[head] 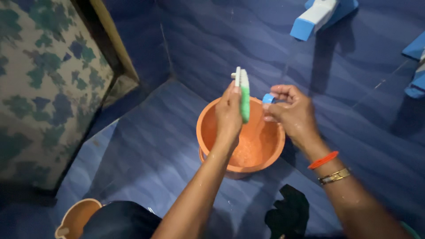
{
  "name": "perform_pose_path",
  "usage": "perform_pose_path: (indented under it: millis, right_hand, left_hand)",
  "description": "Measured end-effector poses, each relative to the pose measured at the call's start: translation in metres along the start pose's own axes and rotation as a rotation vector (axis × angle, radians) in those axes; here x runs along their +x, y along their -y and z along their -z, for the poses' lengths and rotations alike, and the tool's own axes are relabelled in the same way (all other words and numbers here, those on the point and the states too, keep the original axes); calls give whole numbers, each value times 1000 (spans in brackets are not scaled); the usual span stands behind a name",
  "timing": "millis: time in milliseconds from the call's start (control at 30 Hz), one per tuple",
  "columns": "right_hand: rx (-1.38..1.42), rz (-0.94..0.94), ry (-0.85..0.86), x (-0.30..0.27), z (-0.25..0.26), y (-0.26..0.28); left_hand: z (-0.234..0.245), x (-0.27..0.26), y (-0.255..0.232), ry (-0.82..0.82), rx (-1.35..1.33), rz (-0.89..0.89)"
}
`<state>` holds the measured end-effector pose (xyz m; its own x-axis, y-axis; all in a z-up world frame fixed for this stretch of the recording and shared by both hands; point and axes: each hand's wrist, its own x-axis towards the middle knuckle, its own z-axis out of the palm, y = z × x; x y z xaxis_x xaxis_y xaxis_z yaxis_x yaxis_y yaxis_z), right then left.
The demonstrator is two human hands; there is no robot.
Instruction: The person washes a dark rag using water from a faucet, then scrubs the wall tiles and fixtures with a brush and cleaning tool.
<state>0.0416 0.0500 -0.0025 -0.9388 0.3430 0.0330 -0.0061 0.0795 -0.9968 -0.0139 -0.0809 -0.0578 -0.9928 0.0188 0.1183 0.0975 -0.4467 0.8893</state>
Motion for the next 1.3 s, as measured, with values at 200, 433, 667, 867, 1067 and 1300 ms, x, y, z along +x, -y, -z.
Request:
perform_pose_path:
  millis: [200,433,667,867,1067,1300]
  right_hand:
    - [66,51,184,10,20,-16]
    - [375,-48,129,11,15,-35]
    - [508,89,61,10,5,-27]
    - [367,89,176,1,-6,-41]
    - [315,90,97,3,-10,-48]
    - [398,65,-30,4,-6,-48]
  left_hand:
    - [-9,-25,-2,138,153,-286]
    - [-23,-56,-9,24,442,-572]
    - [-37,-50,-25,24,312,-584]
    - [-22,-32,-17,-92,239,-293]
    - [-31,-26,-6,-42,382,-386]
    - [-30,-57,-10,-12,293,-438]
